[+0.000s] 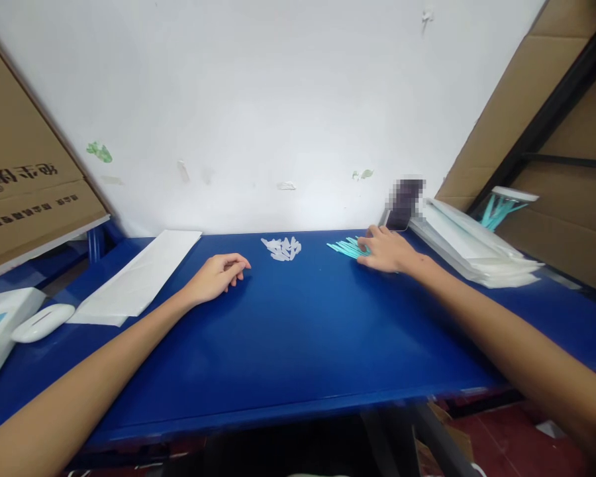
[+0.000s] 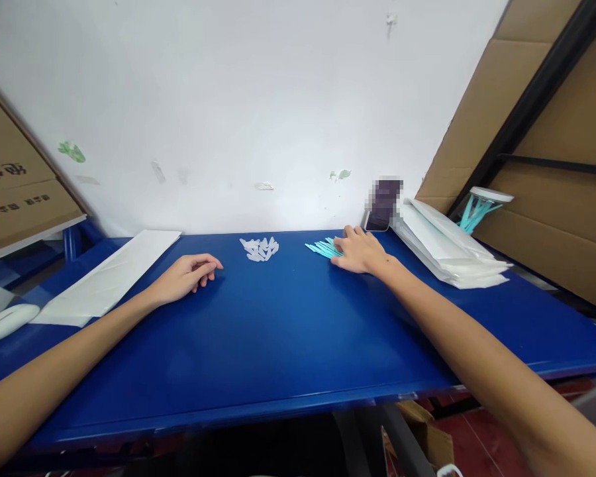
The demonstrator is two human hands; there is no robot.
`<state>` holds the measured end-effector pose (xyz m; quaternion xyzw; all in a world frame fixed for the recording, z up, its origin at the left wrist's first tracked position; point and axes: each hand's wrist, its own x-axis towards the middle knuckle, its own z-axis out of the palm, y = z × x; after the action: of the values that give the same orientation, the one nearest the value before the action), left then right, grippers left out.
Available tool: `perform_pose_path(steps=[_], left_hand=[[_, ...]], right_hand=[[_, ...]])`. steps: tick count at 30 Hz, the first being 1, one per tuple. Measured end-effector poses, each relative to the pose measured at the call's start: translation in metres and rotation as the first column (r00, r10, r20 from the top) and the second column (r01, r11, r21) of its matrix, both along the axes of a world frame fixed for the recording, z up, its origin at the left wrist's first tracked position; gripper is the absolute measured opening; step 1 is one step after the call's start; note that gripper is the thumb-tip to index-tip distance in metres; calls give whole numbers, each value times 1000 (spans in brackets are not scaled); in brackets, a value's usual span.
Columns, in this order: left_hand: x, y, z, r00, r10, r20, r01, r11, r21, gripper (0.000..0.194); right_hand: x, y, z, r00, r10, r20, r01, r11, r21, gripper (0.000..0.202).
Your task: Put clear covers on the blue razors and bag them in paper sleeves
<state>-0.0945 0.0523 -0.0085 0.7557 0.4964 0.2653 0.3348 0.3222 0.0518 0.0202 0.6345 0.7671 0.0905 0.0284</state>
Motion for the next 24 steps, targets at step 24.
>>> perform_pose_path(steps=[24], left_hand=[[18, -21, 8, 942, -35, -333, 161, 919, 361, 30]], right_hand=[[-81, -58, -6, 815, 381, -437, -494, 851, -178, 29]])
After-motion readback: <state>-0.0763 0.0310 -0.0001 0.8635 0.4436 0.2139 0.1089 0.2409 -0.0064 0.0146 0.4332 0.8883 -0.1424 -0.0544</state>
